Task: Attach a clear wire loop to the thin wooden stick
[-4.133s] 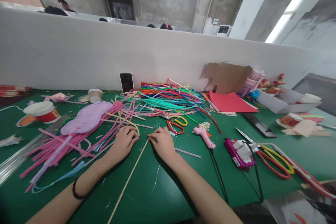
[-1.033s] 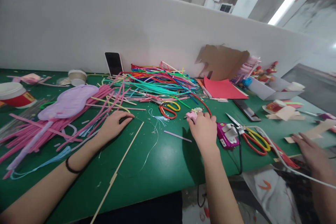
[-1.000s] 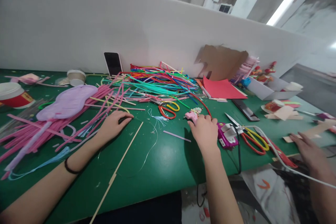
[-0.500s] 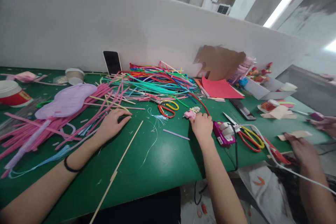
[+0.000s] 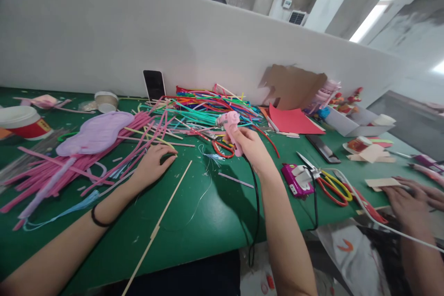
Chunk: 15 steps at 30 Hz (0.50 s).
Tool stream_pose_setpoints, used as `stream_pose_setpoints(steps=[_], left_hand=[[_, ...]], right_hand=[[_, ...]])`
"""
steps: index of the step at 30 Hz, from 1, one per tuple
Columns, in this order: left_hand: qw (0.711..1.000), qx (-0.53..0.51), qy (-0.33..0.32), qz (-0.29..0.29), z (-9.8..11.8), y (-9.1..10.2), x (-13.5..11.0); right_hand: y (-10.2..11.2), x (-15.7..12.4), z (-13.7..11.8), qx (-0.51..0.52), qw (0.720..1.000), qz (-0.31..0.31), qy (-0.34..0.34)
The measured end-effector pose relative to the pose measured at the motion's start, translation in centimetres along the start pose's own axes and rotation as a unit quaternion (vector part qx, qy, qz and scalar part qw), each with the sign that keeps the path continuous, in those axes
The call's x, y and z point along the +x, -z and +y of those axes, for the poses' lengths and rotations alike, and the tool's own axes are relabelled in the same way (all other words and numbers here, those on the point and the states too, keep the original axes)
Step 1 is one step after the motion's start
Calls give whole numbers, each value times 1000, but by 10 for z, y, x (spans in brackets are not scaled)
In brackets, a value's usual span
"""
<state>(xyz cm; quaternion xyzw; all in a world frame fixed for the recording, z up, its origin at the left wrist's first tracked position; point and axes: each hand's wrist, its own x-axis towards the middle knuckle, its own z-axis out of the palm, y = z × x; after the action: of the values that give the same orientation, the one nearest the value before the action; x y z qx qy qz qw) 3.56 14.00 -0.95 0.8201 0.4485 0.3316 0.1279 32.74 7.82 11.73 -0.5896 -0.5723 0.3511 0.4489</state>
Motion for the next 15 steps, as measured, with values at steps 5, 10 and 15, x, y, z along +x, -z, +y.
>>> stream_pose_setpoints(steps=[5,10,15], left_hand=[[1000,3,-3,1,-1,0,-2],[1000,10,-13,4,-5,-2,-1],[999,25,-39,7,-6,-2,-2]], right_hand=[[-7,18,13,179,983,25,-31],[-14,19,27,166,985,-30,-43],[-29,18,53,74,986,-138,-64]])
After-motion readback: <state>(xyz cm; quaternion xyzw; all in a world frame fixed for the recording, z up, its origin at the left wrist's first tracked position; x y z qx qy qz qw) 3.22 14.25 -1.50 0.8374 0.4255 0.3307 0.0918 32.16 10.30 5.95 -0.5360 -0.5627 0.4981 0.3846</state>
